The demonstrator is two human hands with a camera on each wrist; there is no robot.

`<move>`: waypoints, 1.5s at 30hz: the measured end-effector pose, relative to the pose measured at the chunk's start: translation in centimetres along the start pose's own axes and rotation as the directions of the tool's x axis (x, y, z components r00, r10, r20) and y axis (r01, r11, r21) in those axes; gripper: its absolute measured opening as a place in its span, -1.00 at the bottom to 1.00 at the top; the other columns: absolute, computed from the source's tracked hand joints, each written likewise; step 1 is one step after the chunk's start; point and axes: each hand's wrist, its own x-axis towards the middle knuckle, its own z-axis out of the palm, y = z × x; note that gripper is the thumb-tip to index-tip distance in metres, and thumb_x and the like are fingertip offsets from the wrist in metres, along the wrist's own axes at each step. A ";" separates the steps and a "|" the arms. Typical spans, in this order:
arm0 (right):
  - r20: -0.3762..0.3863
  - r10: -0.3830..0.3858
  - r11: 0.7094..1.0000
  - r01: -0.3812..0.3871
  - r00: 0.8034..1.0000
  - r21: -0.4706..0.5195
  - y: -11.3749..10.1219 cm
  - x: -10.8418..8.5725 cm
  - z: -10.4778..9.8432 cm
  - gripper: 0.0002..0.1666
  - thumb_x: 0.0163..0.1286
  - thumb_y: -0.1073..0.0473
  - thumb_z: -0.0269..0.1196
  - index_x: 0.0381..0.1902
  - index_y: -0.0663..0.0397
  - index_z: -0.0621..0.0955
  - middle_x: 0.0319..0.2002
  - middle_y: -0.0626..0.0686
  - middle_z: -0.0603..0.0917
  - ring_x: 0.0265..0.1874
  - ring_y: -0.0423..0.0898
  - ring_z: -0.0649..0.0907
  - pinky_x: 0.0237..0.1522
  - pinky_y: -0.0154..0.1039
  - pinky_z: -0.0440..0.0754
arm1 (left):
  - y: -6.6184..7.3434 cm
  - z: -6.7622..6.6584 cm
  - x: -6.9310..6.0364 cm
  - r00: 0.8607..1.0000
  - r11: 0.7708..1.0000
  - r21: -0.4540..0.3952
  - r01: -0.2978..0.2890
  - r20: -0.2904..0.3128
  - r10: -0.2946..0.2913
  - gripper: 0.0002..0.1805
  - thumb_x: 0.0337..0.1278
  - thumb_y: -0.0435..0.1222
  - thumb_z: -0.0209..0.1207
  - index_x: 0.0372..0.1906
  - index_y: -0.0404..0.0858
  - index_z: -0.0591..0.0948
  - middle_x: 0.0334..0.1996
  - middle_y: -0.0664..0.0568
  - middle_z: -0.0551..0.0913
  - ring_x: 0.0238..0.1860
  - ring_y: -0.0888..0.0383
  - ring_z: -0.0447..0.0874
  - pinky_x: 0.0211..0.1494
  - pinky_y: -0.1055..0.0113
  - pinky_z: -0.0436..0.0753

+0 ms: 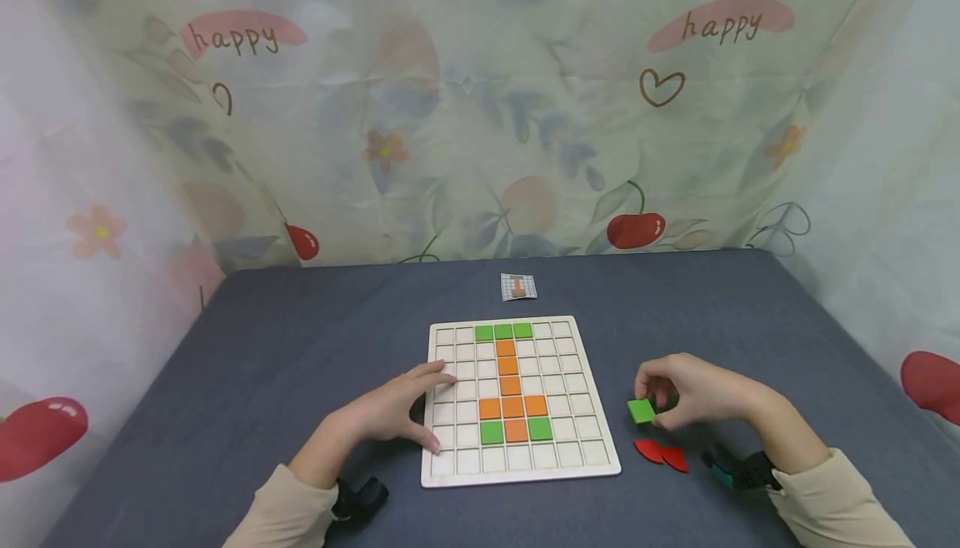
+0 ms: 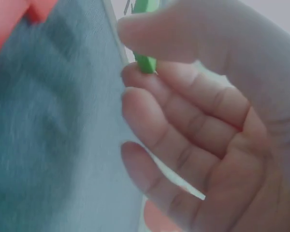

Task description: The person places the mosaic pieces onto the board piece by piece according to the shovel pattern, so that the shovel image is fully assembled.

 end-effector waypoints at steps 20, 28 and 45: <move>-0.095 -0.183 0.983 0.182 0.979 -0.012 -3.4 2.6 2.9 -0.76 0.09 0.28 0.33 -0.24 0.02 0.62 -0.30 -0.09 0.68 -0.43 -0.36 0.56 -0.33 -0.40 0.58 | -0.1 0.1 0.0 1.000 1.000 0.006 -0.015 0.000 0.015 -0.05 -0.30 -0.05 0.46 0.33 -0.15 0.32 0.46 -0.16 0.04 0.45 -0.21 0.01 0.35 -0.21 0.16; -0.080 -0.165 0.986 0.167 0.983 0.017 -4.4 3.1 3.8 -0.76 0.12 0.28 0.31 -0.22 -0.03 0.63 -0.26 -0.10 0.68 -0.42 -0.31 0.58 -0.30 -0.35 0.59 | -0.1 0.1 -0.1 1.000 1.000 0.005 -0.016 -0.001 0.016 -0.05 -0.31 -0.05 0.45 0.33 -0.14 0.32 0.46 -0.16 0.04 0.45 -0.21 0.02 0.35 -0.21 0.16; -0.099 -0.141 0.990 0.140 0.985 -0.023 -6.6 4.7 5.8 -0.78 0.13 0.26 0.30 -0.22 0.02 0.64 -0.24 -0.07 0.70 -0.44 -0.38 0.56 -0.30 -0.40 0.58 | -0.1 0.1 0.0 1.000 1.000 0.012 -0.014 -0.004 0.014 -0.06 -0.31 -0.05 0.46 0.33 -0.14 0.32 0.46 -0.15 0.05 0.45 -0.21 0.02 0.35 -0.22 0.15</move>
